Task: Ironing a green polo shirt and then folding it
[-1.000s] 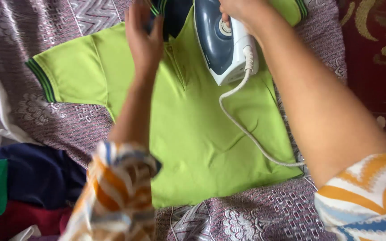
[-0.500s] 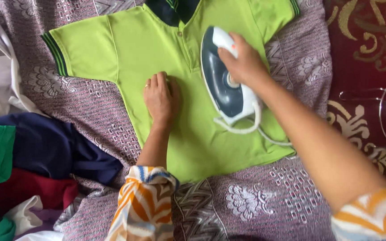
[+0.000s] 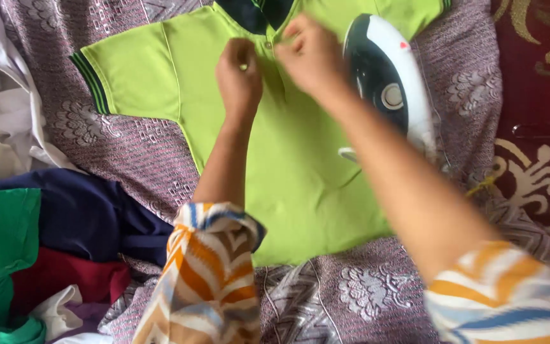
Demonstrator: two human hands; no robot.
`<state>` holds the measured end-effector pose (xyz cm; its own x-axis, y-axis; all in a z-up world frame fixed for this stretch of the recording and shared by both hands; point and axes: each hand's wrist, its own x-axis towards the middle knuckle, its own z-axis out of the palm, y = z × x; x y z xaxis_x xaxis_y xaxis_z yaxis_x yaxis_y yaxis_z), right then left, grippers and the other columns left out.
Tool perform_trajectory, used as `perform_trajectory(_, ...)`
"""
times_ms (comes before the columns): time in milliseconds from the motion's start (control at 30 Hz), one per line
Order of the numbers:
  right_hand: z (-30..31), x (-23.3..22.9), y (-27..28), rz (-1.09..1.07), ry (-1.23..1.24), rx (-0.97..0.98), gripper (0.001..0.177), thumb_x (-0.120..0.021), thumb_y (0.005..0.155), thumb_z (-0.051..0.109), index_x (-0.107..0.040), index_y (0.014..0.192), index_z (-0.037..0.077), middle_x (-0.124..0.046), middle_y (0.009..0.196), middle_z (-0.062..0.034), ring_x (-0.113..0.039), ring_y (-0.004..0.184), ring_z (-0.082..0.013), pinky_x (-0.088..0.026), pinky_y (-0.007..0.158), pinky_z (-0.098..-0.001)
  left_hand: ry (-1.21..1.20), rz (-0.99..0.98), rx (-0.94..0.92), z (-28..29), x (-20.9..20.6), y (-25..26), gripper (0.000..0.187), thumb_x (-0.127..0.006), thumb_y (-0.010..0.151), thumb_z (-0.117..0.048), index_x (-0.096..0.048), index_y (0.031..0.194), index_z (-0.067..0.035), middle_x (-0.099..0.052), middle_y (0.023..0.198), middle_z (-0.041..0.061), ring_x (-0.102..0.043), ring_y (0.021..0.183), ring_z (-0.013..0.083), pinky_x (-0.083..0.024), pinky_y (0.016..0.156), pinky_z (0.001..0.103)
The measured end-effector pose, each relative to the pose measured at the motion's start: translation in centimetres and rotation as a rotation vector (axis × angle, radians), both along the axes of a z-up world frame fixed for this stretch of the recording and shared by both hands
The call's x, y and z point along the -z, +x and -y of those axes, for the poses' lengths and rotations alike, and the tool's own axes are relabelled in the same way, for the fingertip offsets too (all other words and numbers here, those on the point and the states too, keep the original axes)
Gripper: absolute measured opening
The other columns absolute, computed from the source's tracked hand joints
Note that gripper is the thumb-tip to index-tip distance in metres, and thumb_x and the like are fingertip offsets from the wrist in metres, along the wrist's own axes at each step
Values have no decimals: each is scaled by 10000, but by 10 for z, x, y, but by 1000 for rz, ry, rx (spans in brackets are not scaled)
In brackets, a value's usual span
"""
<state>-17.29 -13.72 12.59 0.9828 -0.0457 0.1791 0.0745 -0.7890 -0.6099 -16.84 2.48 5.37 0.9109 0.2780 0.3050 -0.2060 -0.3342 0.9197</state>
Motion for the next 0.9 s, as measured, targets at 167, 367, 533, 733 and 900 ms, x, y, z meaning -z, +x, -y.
perform_trajectory(167,-35,87,33,130,-103,120,320,-851,709,186,-664,948,81,-710,879,-110,-699,719,-310,-536,596,-425,180,-161,54,-1,25,34,112,-654,821,-20,-680,923,-59,-736,846,107,-699,800,307,-537,712,404)
perform_trajectory(367,-20,95,32,-99,257,236,74,-727,894,139,-717,948,90,-777,868,-47,-745,769,-149,-574,722,-310,251,-223,59,16,11,33,73,-721,801,-91,-684,865,-92,-690,893,95,-699,803,306,-547,704,420)
perform_trajectory(533,-19,85,28,-238,710,297,120,-668,922,33,-745,1009,64,-766,907,-25,-694,799,-104,-556,711,-271,569,-110,-60,34,10,40,108,-728,787,-112,-659,866,-84,-668,960,103,-657,904,373,-523,679,498)
perform_trajectory(733,-13,61,27,-405,930,259,107,-633,936,59,-721,996,47,-753,909,-12,-715,775,-95,-605,695,-258,265,-330,17,35,0,36,32,-689,842,-138,-683,832,-109,-742,827,83,-722,782,315,-551,684,440)
perform_trajectory(900,-11,57,31,-451,833,235,130,-635,939,49,-748,993,17,-751,872,-46,-684,744,-103,-576,678,-267,275,-334,-79,40,4,31,39,-679,826,-119,-661,844,-89,-738,806,94,-706,748,337,-529,634,456)
